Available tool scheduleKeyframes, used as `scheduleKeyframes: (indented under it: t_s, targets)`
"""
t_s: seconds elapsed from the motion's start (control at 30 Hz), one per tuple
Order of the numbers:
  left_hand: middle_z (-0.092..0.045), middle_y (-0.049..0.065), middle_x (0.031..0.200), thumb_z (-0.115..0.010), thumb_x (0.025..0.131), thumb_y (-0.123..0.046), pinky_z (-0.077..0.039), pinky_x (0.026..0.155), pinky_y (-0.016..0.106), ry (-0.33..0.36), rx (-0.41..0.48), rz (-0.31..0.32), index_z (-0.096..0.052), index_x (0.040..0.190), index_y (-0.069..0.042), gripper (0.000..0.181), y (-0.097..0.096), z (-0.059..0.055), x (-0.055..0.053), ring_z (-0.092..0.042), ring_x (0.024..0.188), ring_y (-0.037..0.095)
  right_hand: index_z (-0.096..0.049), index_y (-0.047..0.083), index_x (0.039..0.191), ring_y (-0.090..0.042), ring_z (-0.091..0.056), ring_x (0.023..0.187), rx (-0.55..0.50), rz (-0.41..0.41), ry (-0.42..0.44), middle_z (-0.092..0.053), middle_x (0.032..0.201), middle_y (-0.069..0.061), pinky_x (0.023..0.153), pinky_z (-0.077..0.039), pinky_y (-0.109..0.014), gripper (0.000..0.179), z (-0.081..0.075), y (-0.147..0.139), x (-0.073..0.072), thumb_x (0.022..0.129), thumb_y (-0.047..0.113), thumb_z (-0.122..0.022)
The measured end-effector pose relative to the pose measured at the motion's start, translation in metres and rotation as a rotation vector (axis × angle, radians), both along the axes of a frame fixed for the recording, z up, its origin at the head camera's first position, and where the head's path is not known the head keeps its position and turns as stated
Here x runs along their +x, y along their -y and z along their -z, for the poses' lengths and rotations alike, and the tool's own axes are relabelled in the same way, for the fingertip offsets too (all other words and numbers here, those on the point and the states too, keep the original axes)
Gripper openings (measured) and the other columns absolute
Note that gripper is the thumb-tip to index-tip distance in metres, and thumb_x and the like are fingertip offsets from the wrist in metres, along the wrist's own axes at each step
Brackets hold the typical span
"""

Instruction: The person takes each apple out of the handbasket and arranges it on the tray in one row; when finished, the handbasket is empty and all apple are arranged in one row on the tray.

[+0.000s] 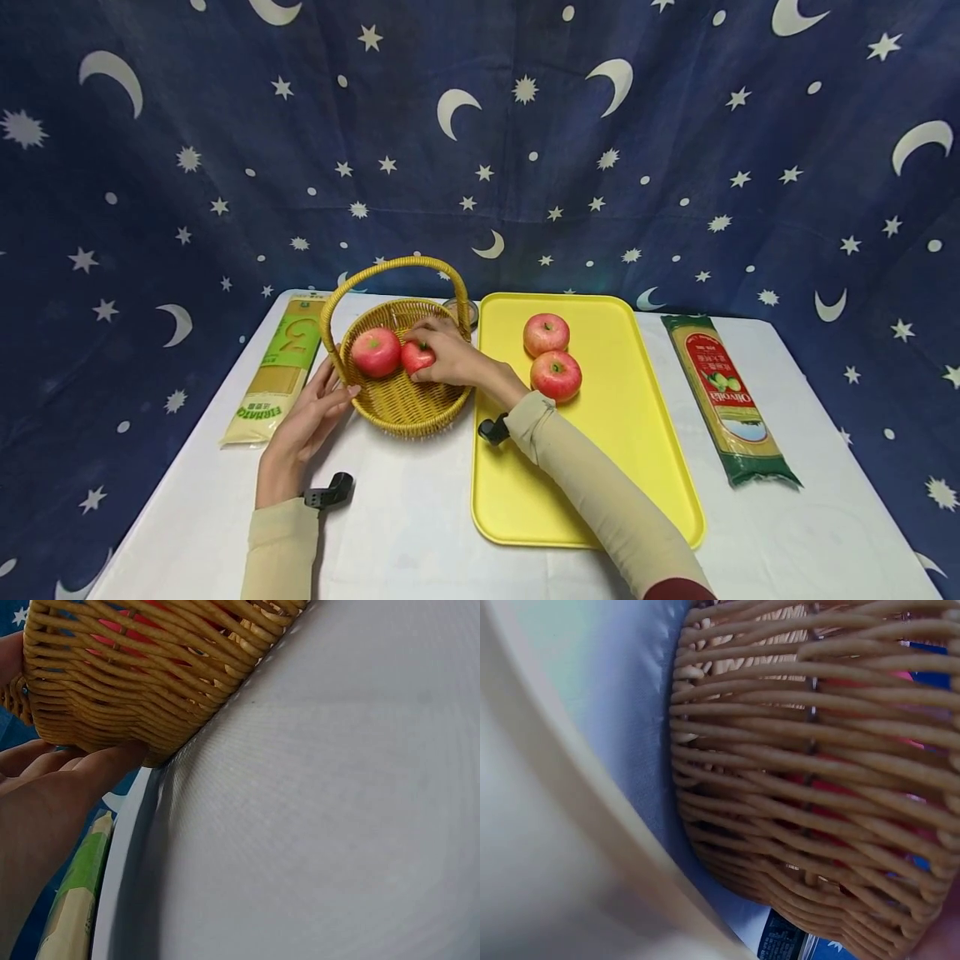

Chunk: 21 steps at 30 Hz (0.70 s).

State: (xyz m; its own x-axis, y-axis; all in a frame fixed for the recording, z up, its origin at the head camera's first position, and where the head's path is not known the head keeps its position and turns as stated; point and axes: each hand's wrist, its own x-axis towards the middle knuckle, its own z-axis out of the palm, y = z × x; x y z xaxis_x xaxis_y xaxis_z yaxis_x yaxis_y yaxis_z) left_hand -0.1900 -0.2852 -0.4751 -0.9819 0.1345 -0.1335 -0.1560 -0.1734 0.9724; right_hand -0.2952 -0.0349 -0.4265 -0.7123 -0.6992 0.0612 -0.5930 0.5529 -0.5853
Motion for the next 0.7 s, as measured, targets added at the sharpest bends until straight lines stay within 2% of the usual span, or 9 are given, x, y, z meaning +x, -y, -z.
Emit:
scheduleKeyframes:
  t_s: [0.2,0.4,0.7]
  targets:
    - [0.004,0.007,0.175,-0.060,0.099,-0.003,-0.027,0.122,0.037,0.005,0.018,-0.003,0.002,0.167,-0.022,0.094,-0.0004,-0.0004,0.0004,-0.005,0.160,0.028,-0.058,0.013,0.145,-0.038,-0.037,0.143,0.020,-0.028,0.020,-0.049,0.150,-0.009,0.117,-0.038,-0.053,0.070,0.0029,-0.0049,0.0020,0.082,0.024,-0.087]
    - [0.004,0.007,0.175,-0.059,0.099,-0.002,-0.024,0.122,0.040,0.005,0.028,-0.001,0.003,0.167,-0.022,0.094,0.0003,-0.0003,0.0010,-0.005,0.160,0.028,-0.056,0.015,0.146,-0.026,-0.050,0.136,0.035,-0.106,0.045,-0.055,0.148,-0.008,0.115,-0.044,-0.040,0.073,0.0032,-0.0065,0.0023,0.080,0.023,-0.087]
    - [0.006,0.009,0.174,-0.056,0.100,0.000,-0.038,0.115,0.020,-0.025,0.051,0.020,0.005,0.167,-0.019,0.092,0.0012,0.0022,0.0004,0.000,0.160,0.029,-0.060,0.015,0.143,-0.022,-0.055,0.132,0.021,-0.090,0.013,-0.060,0.144,-0.006,0.112,-0.047,-0.037,0.070,-0.0005,-0.0103,0.0087,0.080,0.024,-0.088]
